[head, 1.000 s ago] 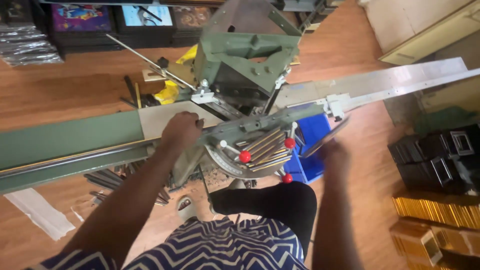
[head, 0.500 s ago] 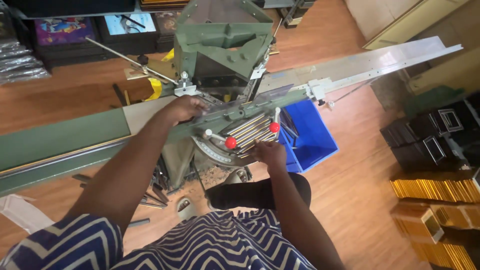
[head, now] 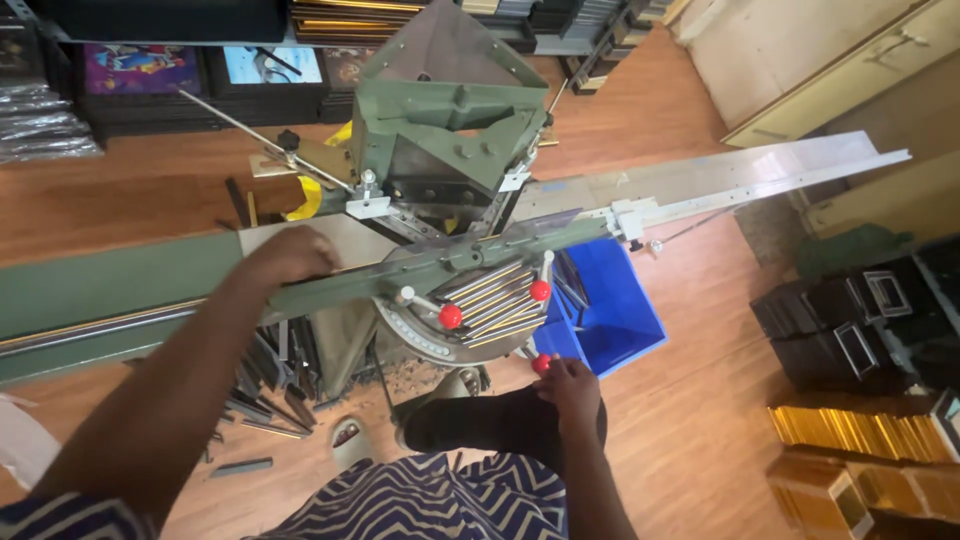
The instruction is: Cutting frame moldings to size using a manual miter chopper machine.
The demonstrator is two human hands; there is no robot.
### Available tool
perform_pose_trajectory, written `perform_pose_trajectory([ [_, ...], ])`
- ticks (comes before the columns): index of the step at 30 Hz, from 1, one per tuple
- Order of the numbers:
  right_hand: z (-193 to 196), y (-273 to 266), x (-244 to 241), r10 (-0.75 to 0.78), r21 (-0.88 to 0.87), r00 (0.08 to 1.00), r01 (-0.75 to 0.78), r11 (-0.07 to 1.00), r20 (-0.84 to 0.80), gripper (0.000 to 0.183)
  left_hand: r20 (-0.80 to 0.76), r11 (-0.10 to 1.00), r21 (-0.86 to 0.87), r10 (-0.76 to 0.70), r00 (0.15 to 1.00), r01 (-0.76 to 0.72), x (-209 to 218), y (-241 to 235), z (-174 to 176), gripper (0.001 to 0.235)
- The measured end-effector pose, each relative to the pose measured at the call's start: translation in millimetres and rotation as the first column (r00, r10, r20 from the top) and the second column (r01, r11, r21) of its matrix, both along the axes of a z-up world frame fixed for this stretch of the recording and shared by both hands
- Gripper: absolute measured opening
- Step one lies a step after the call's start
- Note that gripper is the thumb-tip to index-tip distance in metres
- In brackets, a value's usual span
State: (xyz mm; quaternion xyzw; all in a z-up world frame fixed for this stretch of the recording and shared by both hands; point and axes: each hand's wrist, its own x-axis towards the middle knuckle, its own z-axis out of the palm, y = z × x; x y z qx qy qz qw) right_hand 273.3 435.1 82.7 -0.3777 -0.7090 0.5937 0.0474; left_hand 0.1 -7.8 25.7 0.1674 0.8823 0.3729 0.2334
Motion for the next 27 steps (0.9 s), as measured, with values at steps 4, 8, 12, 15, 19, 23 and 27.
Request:
perform_pose_trajectory([
  [4,-10,9,-12,0.090,0.365,0.995,-0.096,0.926,0.033,0.028,-0.074,0.999,0.029,0.039,0.996,-0.037,-17,58,-27,0.019],
  [8,-83,42,-28,0.331,0.703,0.938,-0.302,0.643,0.100,0.029,-0.050,1.000,0.008,0.014,0.999,-0.014,-21,70,-29,0.018],
  [12,-74,17,-45,0.473,0.678,0.832,-0.528,0.512,0.291,0.042,-0.095,0.997,0.057,-0.038,0.995,0.044,-15,62,-32,0.021],
  [15,-84,11,-53,0.410,0.660,0.783,-0.619,0.427,0.468,0.037,-0.249,0.995,0.051,-0.076,0.966,0.091,-9,61,-42,0.019],
  [19,-139,36,-54,0.303,0.758,0.796,-0.598,0.260,0.524,0.026,-0.185,1.000,-0.016,0.009,0.983,-0.012,1,64,-23,0.014],
  [23,-148,52,-74,0.394,0.892,0.841,-0.441,0.102,0.371,0.027,-0.014,0.989,-0.032,0.144,0.990,-0.144,0,58,-4,0.013],
  [27,-160,92,-91,0.493,0.927,0.832,-0.355,0.119,0.255,0.024,0.034,0.985,-0.067,0.164,0.986,-0.161,-4,57,6,0.023],
])
